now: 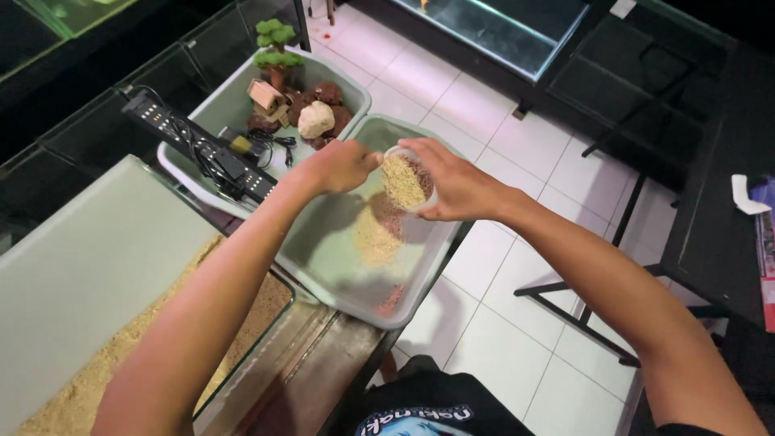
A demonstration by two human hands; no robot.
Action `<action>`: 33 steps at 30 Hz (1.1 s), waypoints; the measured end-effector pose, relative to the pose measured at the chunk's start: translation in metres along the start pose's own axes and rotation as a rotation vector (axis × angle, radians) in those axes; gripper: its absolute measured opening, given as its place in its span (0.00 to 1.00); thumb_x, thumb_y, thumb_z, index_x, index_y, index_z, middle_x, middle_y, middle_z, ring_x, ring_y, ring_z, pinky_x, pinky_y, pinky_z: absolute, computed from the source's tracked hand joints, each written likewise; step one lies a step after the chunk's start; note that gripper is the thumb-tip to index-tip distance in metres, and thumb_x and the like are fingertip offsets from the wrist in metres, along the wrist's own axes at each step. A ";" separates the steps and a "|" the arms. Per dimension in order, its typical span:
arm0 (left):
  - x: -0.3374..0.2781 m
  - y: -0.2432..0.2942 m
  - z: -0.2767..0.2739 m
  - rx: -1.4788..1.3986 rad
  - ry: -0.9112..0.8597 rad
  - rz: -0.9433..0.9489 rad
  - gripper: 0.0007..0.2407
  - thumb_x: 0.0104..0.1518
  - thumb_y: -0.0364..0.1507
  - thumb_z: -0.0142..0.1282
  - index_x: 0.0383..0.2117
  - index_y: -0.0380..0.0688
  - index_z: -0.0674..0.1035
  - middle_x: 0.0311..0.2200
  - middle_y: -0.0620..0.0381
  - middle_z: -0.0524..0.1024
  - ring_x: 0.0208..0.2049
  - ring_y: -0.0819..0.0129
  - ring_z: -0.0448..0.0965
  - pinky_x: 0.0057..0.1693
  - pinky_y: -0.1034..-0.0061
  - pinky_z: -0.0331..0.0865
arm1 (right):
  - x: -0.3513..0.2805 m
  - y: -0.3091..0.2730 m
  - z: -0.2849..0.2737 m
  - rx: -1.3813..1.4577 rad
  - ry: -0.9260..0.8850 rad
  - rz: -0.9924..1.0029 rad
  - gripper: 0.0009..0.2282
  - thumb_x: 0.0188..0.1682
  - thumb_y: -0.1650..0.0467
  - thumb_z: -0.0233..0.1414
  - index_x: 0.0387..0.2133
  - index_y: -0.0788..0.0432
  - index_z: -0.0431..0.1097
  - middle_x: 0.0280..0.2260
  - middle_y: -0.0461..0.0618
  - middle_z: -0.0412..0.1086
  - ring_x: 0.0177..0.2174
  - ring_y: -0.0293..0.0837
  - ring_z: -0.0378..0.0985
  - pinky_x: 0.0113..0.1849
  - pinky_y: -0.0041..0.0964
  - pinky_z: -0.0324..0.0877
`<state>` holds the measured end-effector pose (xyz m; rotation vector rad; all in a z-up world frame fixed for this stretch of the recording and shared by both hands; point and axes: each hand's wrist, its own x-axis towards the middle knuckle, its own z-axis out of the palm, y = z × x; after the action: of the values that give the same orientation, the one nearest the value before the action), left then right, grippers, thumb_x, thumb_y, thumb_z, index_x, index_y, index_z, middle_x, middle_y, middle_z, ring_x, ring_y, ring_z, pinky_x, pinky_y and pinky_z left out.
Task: A person is seen arranging various decorations like a miniature tree, a small house, and rocks inside a glass aquarium, then pouring sand or substrate into it using a plastic cup.
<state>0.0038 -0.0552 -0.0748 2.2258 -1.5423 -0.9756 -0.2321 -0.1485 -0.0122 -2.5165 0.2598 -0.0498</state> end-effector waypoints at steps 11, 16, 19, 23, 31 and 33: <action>0.019 -0.039 0.044 0.307 -0.053 -0.046 0.19 0.67 0.44 0.48 0.54 0.49 0.84 0.50 0.33 0.84 0.56 0.34 0.84 0.60 0.43 0.79 | 0.022 0.119 0.054 -1.219 0.330 -0.573 0.22 0.53 0.70 0.57 0.62 0.45 0.68 0.59 0.51 0.69 0.38 0.47 0.75 0.36 0.33 0.76; 0.018 -0.037 0.041 0.263 -0.011 0.000 0.20 0.68 0.42 0.50 0.64 0.52 0.78 0.51 0.34 0.84 0.56 0.35 0.83 0.61 0.43 0.78 | 0.023 0.112 0.041 -1.252 0.399 -0.645 0.19 0.58 0.70 0.52 0.63 0.45 0.69 0.60 0.54 0.69 0.38 0.51 0.74 0.41 0.38 0.73; 0.020 -0.031 0.036 0.201 0.046 0.059 0.23 0.68 0.40 0.51 0.68 0.48 0.74 0.51 0.32 0.83 0.57 0.34 0.83 0.62 0.42 0.77 | 0.017 0.085 0.023 -1.161 0.351 -0.557 0.24 0.57 0.70 0.54 0.69 0.46 0.66 0.63 0.55 0.69 0.40 0.49 0.77 0.41 0.36 0.77; 0.009 -0.011 0.021 0.002 0.142 0.186 0.23 0.70 0.36 0.49 0.69 0.38 0.71 0.53 0.30 0.82 0.59 0.30 0.79 0.67 0.39 0.72 | 0.012 0.057 0.006 -0.186 0.034 -0.045 0.54 0.34 0.73 0.74 0.76 0.54 0.46 0.66 0.66 0.58 0.53 0.76 0.75 0.44 0.70 0.81; -0.011 0.002 0.006 -0.303 0.332 0.139 0.16 0.68 0.31 0.49 0.60 0.49 0.82 0.25 0.54 0.87 0.28 0.61 0.91 0.52 0.61 0.84 | 0.014 0.027 -0.005 0.183 0.117 0.125 0.57 0.30 0.66 0.78 0.76 0.45 0.48 0.65 0.57 0.69 0.58 0.64 0.78 0.56 0.56 0.76; -0.027 -0.011 -0.004 -0.420 0.406 0.226 0.16 0.68 0.27 0.49 0.60 0.42 0.81 0.38 0.43 0.86 0.20 0.67 0.88 0.40 0.68 0.86 | 0.017 0.010 -0.005 0.305 0.140 0.044 0.55 0.34 0.70 0.76 0.76 0.53 0.47 0.66 0.68 0.64 0.60 0.68 0.74 0.57 0.58 0.75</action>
<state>0.0093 -0.0271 -0.0677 1.7750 -1.2361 -0.6542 -0.2180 -0.1625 -0.0141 -2.2062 0.3369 -0.2309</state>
